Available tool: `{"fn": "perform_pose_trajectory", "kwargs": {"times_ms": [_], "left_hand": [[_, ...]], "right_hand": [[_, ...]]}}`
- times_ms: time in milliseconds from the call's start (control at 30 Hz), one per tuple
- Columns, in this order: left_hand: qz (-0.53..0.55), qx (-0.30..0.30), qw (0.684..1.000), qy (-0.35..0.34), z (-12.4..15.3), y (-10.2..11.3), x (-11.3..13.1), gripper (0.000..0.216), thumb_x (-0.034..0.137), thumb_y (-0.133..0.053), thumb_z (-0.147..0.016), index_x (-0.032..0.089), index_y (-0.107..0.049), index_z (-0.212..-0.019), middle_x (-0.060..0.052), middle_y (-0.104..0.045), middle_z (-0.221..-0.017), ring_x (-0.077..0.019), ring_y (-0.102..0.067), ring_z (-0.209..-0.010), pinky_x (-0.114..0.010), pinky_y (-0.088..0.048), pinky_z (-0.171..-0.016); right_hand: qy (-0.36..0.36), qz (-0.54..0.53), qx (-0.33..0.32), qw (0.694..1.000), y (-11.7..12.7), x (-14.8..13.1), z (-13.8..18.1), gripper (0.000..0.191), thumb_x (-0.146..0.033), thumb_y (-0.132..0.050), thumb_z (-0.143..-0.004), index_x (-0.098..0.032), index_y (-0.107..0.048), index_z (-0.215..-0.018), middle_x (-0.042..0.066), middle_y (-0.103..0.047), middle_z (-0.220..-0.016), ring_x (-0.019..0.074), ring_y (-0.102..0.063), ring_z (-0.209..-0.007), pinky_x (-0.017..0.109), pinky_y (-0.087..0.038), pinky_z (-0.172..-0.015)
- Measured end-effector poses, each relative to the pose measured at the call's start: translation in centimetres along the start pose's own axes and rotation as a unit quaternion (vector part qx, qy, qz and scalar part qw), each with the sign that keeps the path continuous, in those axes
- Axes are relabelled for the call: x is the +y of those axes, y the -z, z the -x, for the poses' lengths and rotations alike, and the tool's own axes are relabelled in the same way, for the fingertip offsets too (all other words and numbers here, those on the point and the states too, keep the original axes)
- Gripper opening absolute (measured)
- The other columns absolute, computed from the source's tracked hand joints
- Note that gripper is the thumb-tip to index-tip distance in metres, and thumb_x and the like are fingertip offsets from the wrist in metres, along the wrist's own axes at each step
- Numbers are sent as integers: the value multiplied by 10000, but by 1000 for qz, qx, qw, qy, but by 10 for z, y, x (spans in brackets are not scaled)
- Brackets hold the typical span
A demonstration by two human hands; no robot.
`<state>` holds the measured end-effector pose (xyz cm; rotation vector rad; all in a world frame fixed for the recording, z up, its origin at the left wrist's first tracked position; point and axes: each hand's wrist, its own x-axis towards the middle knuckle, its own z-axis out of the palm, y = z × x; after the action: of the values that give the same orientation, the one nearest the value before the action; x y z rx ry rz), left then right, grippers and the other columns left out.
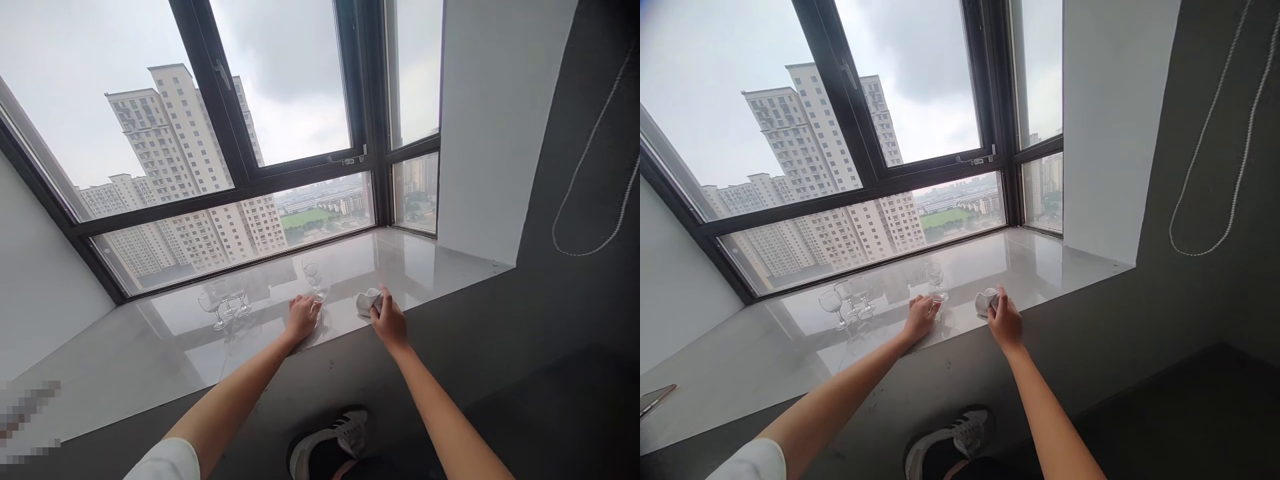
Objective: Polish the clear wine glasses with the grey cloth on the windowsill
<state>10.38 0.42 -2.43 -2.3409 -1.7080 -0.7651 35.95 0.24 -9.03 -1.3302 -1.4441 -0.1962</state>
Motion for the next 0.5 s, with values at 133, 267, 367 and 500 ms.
{"fn": "perform_pose_trajectory", "kwargs": {"times_ms": [133, 267, 367, 500], "left_hand": [[18, -10, 1000, 9, -2, -5, -4, 447, 358, -465, -968, 192, -527, -558, -35, -584, -634, -181, -521, -717, -318, -358, -771], [17, -1, 1000, 23, -3, -7, -7, 468, 397, -479, -950, 197, -477, -527, -14, -533, -588, -152, -459, -605, -285, -304, -634], [16, 5, 1000, 25, -2, -8, -7, 450, 403, -500, -930, 199, -466, -530, -8, -520, -582, -147, -449, -600, -279, -284, -612], [18, 10, 1000, 20, -1, -8, -6, 389, 340, -538, -888, 197, -465, -534, 0, -515, -569, -141, -454, -611, -275, -283, -615]], "right_hand": [[35, 14, 3, 999, -1, 4, 4, 558, -288, -434, -916, -159, -331, -1449, 188, -662, -1142, 319, -666, -966, 418, -554, -716], [53, 15, 7, 998, -1, 5, 5, 578, -278, -429, -916, -162, -299, -1467, 181, -660, -1117, 321, -659, -968, 428, -556, -734], [57, 16, 12, 998, -3, 4, 6, 588, -272, -436, -912, -170, -290, -1472, 175, -656, -1121, 324, -652, -977, 436, -554, -744], [68, 13, 18, 997, -6, 4, 8, 596, -261, -435, -913, -173, -276, -1480, 174, -649, -1147, 326, -638, -1014, 456, -553, -783]]}}
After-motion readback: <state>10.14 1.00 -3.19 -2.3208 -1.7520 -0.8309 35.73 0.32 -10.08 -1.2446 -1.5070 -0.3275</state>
